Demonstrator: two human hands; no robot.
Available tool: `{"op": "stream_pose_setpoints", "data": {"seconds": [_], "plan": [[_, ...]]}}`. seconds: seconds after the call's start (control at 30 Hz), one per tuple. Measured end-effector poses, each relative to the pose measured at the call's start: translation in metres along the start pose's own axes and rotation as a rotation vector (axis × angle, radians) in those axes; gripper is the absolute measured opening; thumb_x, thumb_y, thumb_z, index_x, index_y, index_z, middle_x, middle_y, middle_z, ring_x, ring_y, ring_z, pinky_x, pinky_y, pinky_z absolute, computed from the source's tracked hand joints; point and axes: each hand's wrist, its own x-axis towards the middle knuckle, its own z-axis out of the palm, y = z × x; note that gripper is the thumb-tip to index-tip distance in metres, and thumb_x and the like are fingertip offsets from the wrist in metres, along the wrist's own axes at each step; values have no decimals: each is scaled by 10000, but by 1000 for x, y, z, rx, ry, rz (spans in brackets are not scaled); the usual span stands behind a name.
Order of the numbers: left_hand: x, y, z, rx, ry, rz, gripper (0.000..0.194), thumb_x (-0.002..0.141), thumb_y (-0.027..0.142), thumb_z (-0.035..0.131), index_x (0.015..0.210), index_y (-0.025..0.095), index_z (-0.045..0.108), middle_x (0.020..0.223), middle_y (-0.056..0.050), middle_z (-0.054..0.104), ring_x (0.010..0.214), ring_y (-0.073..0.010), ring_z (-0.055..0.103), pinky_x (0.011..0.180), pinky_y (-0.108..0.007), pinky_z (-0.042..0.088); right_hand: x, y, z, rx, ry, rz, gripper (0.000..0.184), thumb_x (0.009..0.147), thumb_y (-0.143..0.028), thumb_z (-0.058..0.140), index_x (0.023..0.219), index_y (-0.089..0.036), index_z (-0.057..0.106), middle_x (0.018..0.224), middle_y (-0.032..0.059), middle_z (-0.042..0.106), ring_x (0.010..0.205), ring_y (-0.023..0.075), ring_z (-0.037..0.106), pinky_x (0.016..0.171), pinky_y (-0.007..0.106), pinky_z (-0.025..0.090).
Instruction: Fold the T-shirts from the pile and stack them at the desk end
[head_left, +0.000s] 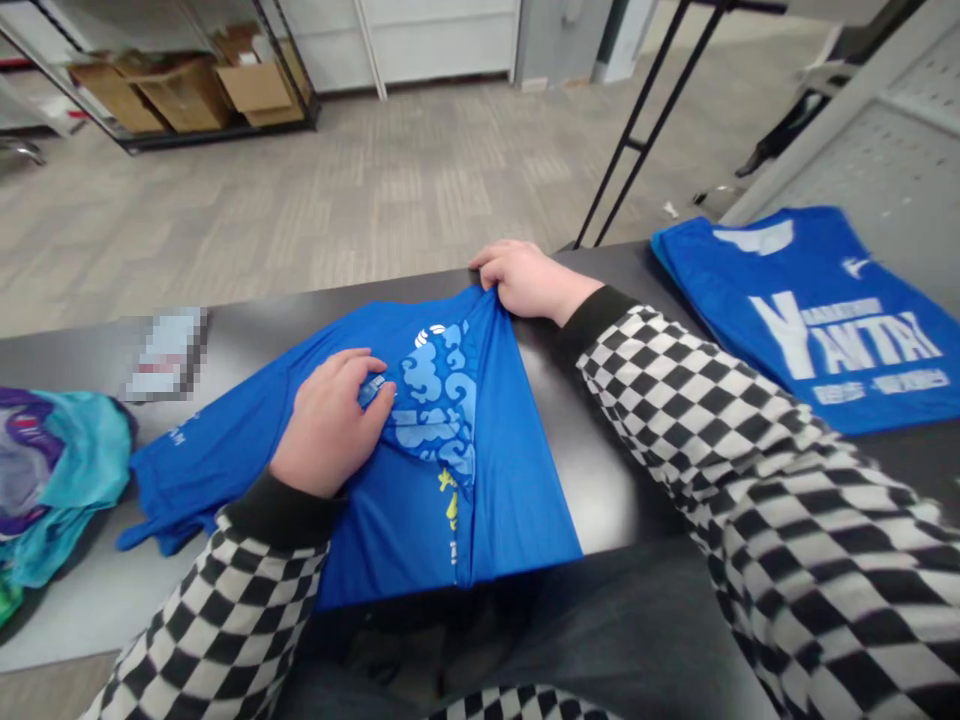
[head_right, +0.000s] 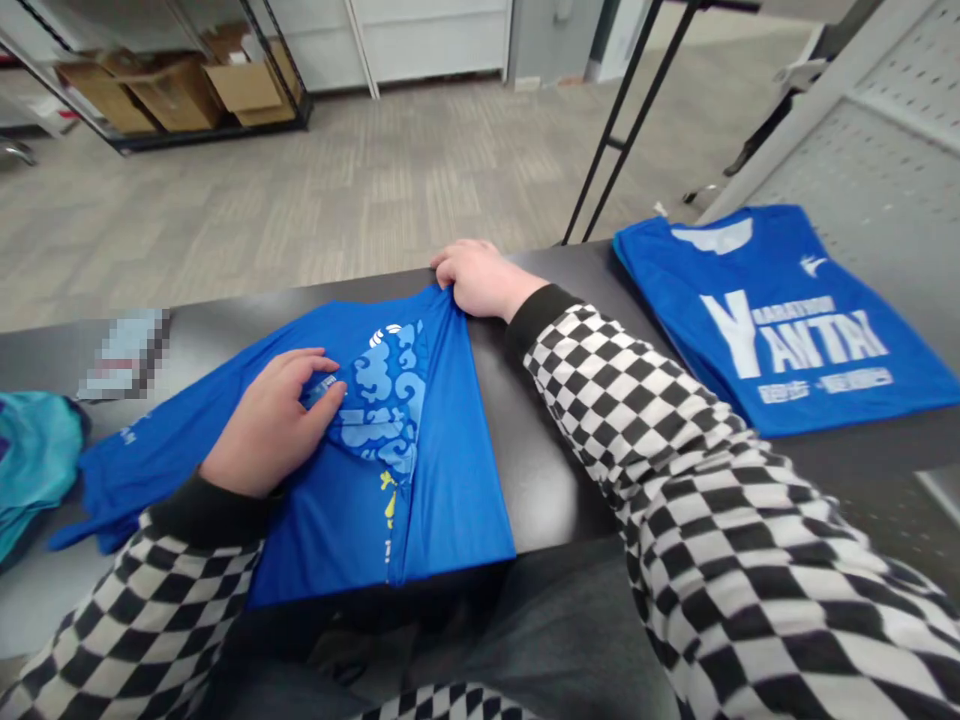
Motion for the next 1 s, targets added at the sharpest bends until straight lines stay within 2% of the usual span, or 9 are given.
{"op": "stream_pose_setpoints", "data": {"seconds": [0.23,0.33,0.4,0.47,0.53,0.6,0.67,0.8,1.0], "plan": [[0,1,-4,23,28,-48,276,1070,354,563,1225,215,745,1344,-150,757,1350,-345,685,1257,-538,503,3,2,6,8,11,12,186,971,-249,635,927,-221,814,1413,93,787,1369,404,620,1215,590,423],[1,15,-10,5,38,24,349,1080,336,519,1319,218,744,1472,-148,720,1456,-341,632,1320,-543,445,3,1,8,33,13,30,184,995,-292,650,978,-227,821,1392,101,787,1365,410,617,1211,586,434],[1,30,-18,-22,-70,146,416,1080,379,538,1426,237,721,1596,-129,660,1552,-344,561,1362,-549,393,3,2,10,50,17,44,177,998,-321,672,1002,-230,824,1378,105,788,1362,411,614,1202,575,446],[2,46,-25,-56,-274,275,518,1065,427,586,1545,250,669,1650,-120,629,1583,-353,532,1368,-549,386,4,4,12,65,26,52,170,993,-330,688,1007,-229,825,1368,110,787,1358,410,614,1191,561,453],[4,59,-31,-72,-431,354,636,1034,406,621,1647,236,595,1631,-139,643,1546,-362,561,1350,-556,405,5,6,14,69,32,47,168,990,-320,686,1005,-228,826,1364,113,787,1351,406,615,1182,549,456],[7,67,-34,-62,-498,386,723,985,319,631,1695,216,549,1552,-155,687,1460,-363,616,1323,-571,427,6,8,16,61,35,40,170,991,-304,675,1004,-229,828,1354,114,788,1338,399,618,1166,539,461],[9,69,-38,-49,-539,408,699,931,230,626,1630,218,623,1392,-140,753,1334,-345,669,1285,-571,456,7,10,17,53,34,34,171,990,-294,672,1005,-229,830,1332,117,790,1318,392,623,1145,527,467],[-1,61,-51,-56,-598,431,359,929,159,621,1225,251,801,1108,-95,789,1154,-303,705,1215,-530,506,8,11,19,75,41,38,156,982,-305,696,1002,-234,834,1292,115,790,1295,390,624,1118,511,472],[-44,53,-75,-51,-587,398,248,940,122,645,1116,260,754,1284,-103,765,1203,-274,718,1089,-426,587,9,13,21,127,56,48,173,984,-370,734,1000,-233,838,1283,118,778,1292,395,634,1120,508,472]]}}
